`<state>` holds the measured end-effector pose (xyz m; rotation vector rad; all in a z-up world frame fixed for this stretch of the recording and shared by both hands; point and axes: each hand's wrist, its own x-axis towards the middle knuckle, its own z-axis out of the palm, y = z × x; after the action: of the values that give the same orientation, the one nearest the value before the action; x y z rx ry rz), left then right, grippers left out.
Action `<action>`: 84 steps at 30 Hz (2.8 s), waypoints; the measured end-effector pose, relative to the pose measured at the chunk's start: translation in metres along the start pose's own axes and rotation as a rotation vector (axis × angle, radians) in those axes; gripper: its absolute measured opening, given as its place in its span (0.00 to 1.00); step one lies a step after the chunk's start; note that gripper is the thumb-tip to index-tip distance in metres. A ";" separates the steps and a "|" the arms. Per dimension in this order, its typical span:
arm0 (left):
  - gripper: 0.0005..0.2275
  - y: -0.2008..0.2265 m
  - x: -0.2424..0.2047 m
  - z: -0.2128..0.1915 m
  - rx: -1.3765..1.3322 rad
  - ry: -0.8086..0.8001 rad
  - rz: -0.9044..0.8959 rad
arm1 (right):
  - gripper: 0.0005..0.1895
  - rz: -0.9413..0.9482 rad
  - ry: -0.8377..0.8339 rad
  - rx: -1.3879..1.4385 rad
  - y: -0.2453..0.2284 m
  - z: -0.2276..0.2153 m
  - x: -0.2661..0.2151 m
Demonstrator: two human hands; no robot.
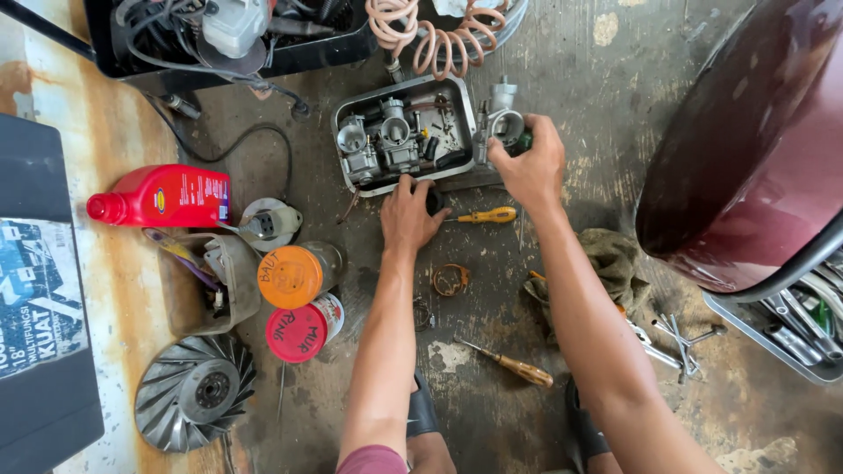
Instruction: The person sits on the floor in a workshop and organizes tools, picking up a wrench and a screwdriver. They then use a cloth to wipe the wrench and the screwdriver, cleaning them before placing them back into a metal tray.
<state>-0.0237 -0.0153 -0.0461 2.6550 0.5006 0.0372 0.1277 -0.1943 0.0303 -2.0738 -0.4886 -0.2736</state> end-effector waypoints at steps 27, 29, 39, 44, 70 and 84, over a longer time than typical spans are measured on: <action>0.27 0.039 0.035 -0.005 -0.027 0.470 -0.094 | 0.28 -0.063 -0.425 -0.392 0.027 0.103 0.039; 0.28 0.038 0.037 0.001 0.028 0.511 -0.094 | 0.29 -0.031 -0.442 -0.381 0.024 0.100 0.043; 0.18 0.023 0.025 0.020 -0.170 0.512 -0.094 | 0.19 0.234 -0.274 -0.033 0.046 0.039 0.021; 0.13 0.029 -0.014 -0.006 -0.320 0.648 -0.350 | 0.17 0.408 -0.132 0.053 0.038 0.004 -0.007; 0.14 0.024 -0.186 -0.075 -0.505 0.057 -0.546 | 0.28 -0.063 -0.841 -0.495 -0.008 -0.049 -0.200; 0.09 0.023 -0.225 0.022 0.059 -0.105 -0.301 | 0.16 -0.205 -0.373 -0.447 0.004 -0.042 -0.204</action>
<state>-0.2234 -0.1228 -0.0440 2.5913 0.8701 -0.2098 -0.0533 -0.2792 -0.0285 -2.5278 -0.9381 -0.1188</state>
